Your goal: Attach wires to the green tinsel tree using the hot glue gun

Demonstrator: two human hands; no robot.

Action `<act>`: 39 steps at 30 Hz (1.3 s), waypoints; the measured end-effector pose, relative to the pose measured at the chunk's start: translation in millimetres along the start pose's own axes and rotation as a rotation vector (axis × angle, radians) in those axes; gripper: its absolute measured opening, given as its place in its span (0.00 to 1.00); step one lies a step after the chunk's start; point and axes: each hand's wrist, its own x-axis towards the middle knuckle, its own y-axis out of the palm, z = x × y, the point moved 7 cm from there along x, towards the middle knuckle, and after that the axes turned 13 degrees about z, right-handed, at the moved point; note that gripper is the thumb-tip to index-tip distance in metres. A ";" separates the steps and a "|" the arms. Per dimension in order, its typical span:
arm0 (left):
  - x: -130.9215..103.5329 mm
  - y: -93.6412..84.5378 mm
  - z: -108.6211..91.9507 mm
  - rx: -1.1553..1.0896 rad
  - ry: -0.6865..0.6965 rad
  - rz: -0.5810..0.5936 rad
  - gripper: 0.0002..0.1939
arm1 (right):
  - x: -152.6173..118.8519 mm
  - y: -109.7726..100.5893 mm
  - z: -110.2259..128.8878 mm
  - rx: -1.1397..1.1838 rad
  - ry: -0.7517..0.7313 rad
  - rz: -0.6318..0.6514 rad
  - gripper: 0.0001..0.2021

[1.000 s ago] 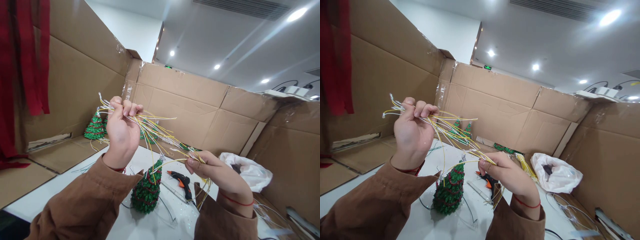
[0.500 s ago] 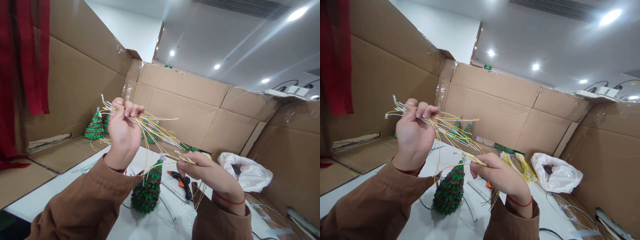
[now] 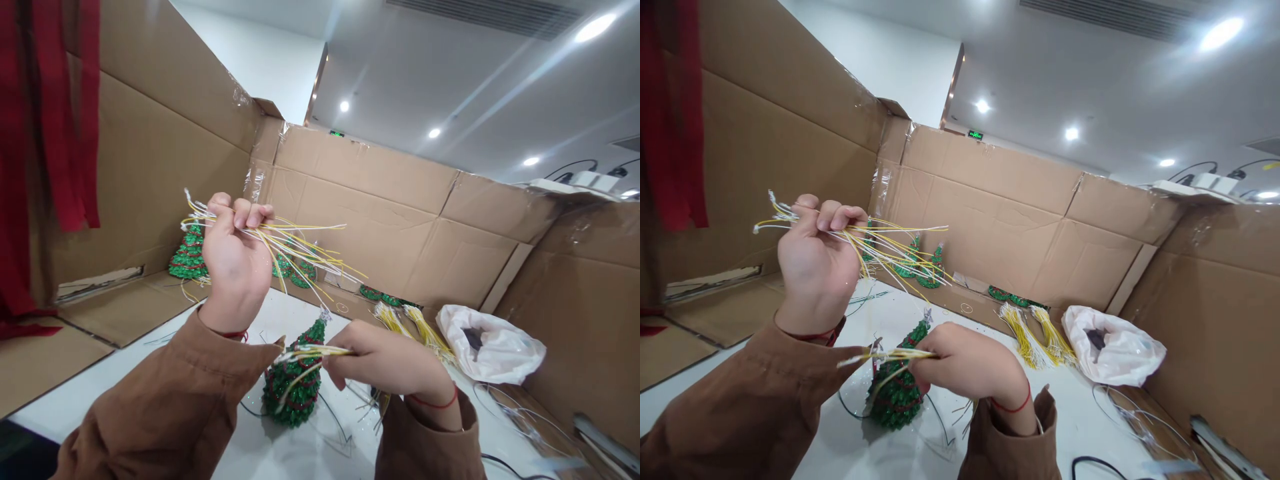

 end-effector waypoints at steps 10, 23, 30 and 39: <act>21.2 -7.2 -14.5 0.113 -0.020 0.064 0.16 | -40.0 -21.4 0.6 0.276 -0.322 -0.276 0.18; -32.0 36.6 40.1 0.447 -0.373 0.613 0.17 | -51.6 -44.9 -1.8 0.622 -0.557 -0.740 0.17; -30.8 32.9 31.6 0.563 -0.233 0.464 0.14 | -40.9 -40.1 0.3 0.604 -0.533 -0.634 0.17; -36.2 44.3 41.9 0.798 -0.422 0.654 0.15 | -31.7 -38.9 2.6 0.660 -0.534 -0.602 0.17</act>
